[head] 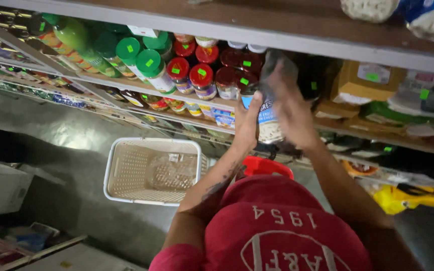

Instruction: Cleaning and wiping dust from canned goods on a store shelf using a cloth.

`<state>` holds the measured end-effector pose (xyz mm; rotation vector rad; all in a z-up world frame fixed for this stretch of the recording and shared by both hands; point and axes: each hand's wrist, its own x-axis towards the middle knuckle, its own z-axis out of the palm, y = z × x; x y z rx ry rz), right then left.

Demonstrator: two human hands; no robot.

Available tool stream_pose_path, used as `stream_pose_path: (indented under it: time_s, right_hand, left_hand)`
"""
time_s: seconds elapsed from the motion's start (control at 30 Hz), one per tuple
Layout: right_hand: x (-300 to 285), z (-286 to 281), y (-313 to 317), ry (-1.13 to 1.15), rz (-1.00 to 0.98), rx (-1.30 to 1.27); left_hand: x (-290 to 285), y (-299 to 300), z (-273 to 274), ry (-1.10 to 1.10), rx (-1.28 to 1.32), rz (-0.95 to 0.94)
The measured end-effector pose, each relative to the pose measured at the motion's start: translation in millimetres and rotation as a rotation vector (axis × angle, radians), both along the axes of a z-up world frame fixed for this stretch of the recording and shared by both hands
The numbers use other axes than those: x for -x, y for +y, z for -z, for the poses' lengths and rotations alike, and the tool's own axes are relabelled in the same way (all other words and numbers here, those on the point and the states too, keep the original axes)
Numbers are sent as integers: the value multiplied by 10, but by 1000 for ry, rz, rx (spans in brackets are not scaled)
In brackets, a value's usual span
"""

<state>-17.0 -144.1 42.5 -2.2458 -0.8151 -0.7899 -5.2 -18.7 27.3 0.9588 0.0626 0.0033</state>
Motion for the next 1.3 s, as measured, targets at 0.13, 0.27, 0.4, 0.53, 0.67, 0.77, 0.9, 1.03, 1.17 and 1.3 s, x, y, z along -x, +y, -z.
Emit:
stream_pose_path:
  time_s: [0.13, 0.27, 0.4, 0.53, 0.67, 0.77, 0.9, 1.03, 1.17, 1.3]
  right_hand:
    - [-129, 274, -31, 968, -23, -1098]
    - [-329, 1119, -145, 1150, -95, -1610]
    - [-529, 2264, -471, 913, 172, -1054]
    - [-457, 3425, -1018, 246, 619, 196]
    - [240, 726, -393, 793, 920, -775]
    - [383, 836, -597, 68, 284, -450]
    - [247, -436, 93, -73, 119, 305]
    - [-39, -151, -148, 414, 179, -158]
    - [-15, 330, 14, 803, 739, -485]
    - [170, 731, 244, 139, 353, -164]
  left_hand:
    - [51, 42, 103, -263, -41, -28]
    - [-52, 145, 279, -623, -154, -70]
    - [-95, 177, 479, -792, -167, -54]
    - [-116, 297, 281, -804, -294, -116]
    - [-112, 487, 55, -718, -557, -119]
    - [-61, 467, 16, -657, -758, -70]
    - [39, 412, -164, -738, -852, -70]
    - [65, 343, -16, -713, -822, -18]
    - [24, 186, 302, -288, -182, -58]
    - [-19, 222, 196, -77, -232, -185]
